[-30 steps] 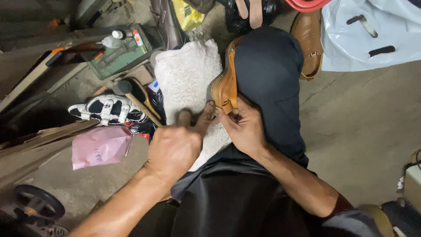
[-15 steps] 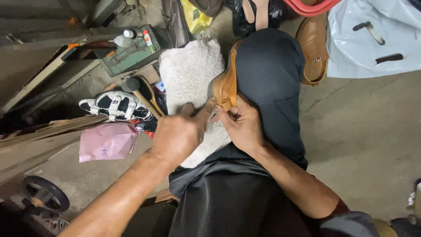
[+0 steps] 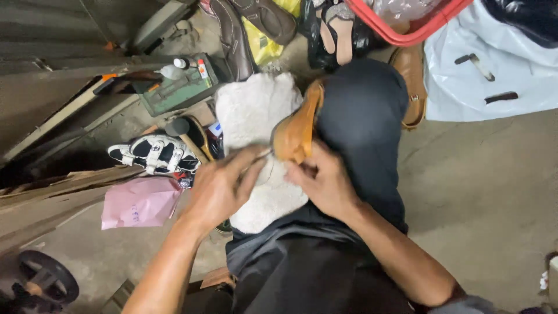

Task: The person sits on the floor and sews a brown leather shoe using a needle and thread. They repeatedly push the needle through the shoe's sole and pull the thread tight while holding the shoe on their lap.

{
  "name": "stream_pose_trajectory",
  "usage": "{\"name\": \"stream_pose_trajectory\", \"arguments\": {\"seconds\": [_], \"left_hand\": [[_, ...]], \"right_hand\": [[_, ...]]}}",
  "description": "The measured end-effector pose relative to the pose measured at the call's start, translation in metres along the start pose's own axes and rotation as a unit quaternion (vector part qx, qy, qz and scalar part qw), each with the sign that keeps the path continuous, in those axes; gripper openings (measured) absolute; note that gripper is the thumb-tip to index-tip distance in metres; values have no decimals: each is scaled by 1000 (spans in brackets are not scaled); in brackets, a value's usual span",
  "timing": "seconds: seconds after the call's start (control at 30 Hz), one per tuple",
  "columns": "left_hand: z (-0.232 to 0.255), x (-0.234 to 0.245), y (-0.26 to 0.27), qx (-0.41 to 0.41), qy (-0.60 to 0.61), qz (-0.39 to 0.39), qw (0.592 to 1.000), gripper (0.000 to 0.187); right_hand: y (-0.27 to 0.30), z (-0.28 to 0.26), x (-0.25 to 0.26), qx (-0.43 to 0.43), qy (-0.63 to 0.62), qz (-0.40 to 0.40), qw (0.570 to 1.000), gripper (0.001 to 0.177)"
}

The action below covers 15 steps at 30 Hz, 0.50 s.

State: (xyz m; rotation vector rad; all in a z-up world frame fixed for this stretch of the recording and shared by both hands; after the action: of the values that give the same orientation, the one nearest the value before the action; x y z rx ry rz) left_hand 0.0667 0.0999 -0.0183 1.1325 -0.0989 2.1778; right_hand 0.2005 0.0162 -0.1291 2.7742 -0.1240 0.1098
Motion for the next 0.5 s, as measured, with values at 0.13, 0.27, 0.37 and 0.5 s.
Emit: {"name": "stream_pose_trajectory", "arguments": {"seconds": [0.13,0.27,0.37,0.5], "left_hand": [[-39,10,39,16,45,2,999,17],[-93,7,69,61,195,17,979,21],[-130,2,85,134,274,21,952,19],[-147,1,97,175,317,13,932,17]], "right_hand": [[22,-90,37,110,109,-63,986,26],[42,-84,138,18,25,46,998,11],[50,-35,211,-90,212,132,964,23],[71,-41,197,36,452,166,876,33]]}}
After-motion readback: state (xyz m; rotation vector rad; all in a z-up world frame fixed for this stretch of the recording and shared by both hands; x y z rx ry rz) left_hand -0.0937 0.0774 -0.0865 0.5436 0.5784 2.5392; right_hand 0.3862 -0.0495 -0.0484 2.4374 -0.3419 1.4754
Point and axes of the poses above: each hand's wrist, its own y-axis away from the middle knuckle, its own x-axis out of the back of the hand, z = x × y, the point moved 8 cm from there along -y, towards the middle knuckle, and after that the axes turned 2 degrees about -z, right-handed, at the moved point
